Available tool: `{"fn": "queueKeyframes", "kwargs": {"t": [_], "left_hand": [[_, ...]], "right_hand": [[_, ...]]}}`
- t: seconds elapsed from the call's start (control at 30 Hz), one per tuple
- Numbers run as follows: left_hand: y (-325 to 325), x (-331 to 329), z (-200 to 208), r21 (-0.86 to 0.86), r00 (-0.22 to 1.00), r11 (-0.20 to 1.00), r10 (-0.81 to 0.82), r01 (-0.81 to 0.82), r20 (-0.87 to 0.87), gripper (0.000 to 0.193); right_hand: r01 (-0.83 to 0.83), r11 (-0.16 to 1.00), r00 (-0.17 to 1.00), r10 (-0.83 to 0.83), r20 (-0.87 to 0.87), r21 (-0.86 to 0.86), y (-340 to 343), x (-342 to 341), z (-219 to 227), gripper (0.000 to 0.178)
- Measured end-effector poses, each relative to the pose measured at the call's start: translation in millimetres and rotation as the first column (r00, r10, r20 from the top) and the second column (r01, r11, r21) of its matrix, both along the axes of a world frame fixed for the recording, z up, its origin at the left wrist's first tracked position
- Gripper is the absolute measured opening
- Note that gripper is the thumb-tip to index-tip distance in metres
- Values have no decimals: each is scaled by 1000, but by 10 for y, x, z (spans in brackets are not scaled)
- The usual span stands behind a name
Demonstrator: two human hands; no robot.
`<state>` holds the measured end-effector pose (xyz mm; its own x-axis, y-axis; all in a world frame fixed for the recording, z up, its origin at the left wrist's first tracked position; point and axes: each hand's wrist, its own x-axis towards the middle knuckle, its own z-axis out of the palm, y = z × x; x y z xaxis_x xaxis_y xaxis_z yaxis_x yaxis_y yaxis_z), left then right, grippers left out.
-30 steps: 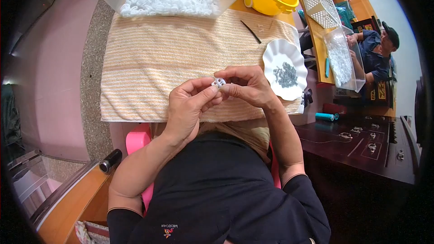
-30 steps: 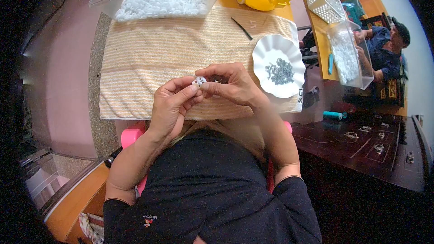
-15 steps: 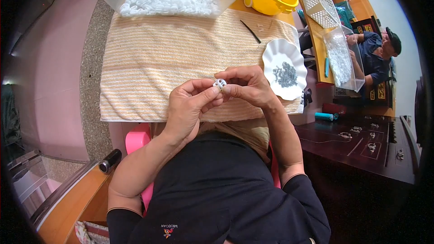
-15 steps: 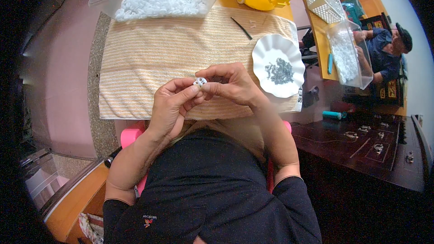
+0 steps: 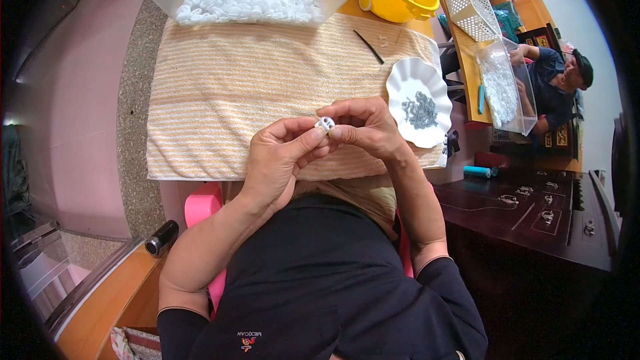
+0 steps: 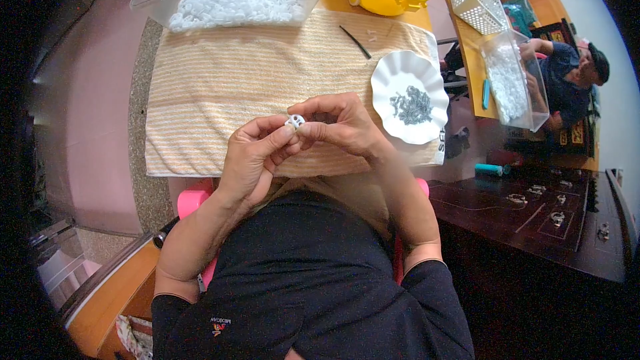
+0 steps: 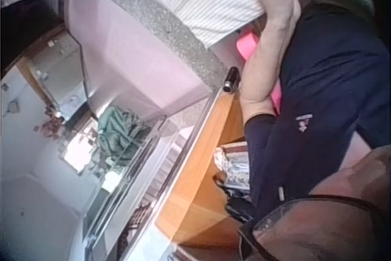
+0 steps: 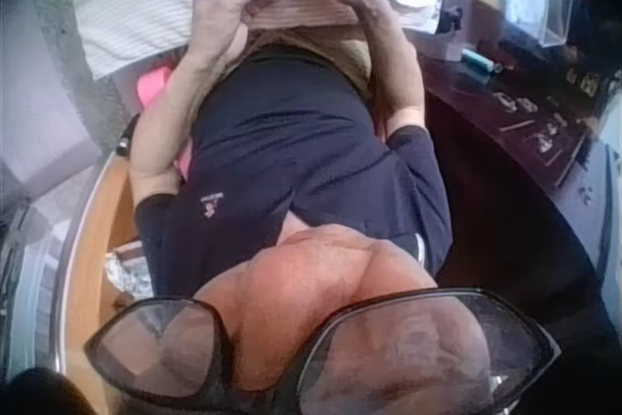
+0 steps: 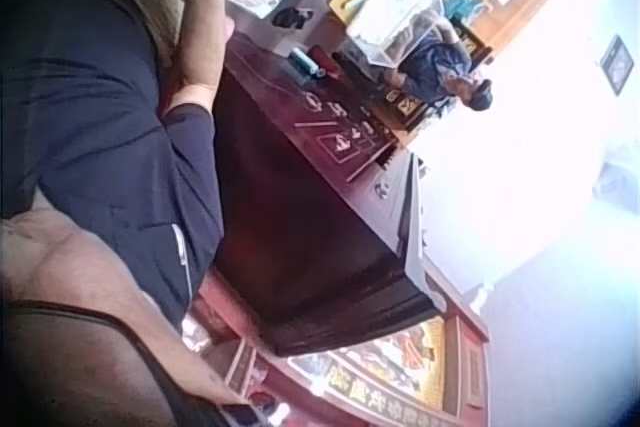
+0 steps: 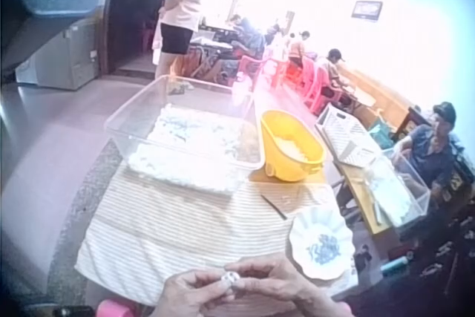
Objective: Assembling small plastic components with metal pins in a workshop environment.
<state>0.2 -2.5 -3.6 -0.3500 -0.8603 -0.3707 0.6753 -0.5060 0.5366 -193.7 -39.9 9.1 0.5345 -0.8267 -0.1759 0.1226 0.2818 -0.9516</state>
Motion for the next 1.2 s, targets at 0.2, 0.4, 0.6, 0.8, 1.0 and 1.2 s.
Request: {"fn": "queueKeyframes", "kwargs": {"t": [0.2, 0.4, 0.6, 0.8, 1.0, 1.2], "left_hand": [[3, 7, 18, 18, 1000, 1000, -7, 7, -12, 13], [-8, -2, 3, 1, 998, 1000, -23, 23, -62, 14], [-35, 30, 20, -31, 991, 996, -81, 78, -107, 11], [-34, 39, 51, -77, 982, 991, -120, 110, -143, 10], [-13, 33, 24, -91, 979, 987, -147, 135, -144, 11], [10, 24, 41, -100, 981, 987, -142, 129, -135, 12]], "right_hand": [[19, 999, 999, -18, 29, -26, 29, 34, -3, 30], [32, 999, 997, -34, 69, 21, 45, 14, 2, 30], [9, 987, 1000, -5, 29, -160, 19, 26, 6, 29], [-8, 976, 1000, 7, -5, -216, 30, 52, 118, 29], [-40, 949, 998, 26, -48, -313, 28, 50, 155, 24], [18, 967, 1000, -14, 17, -253, 94, 119, 210, 27]]}}
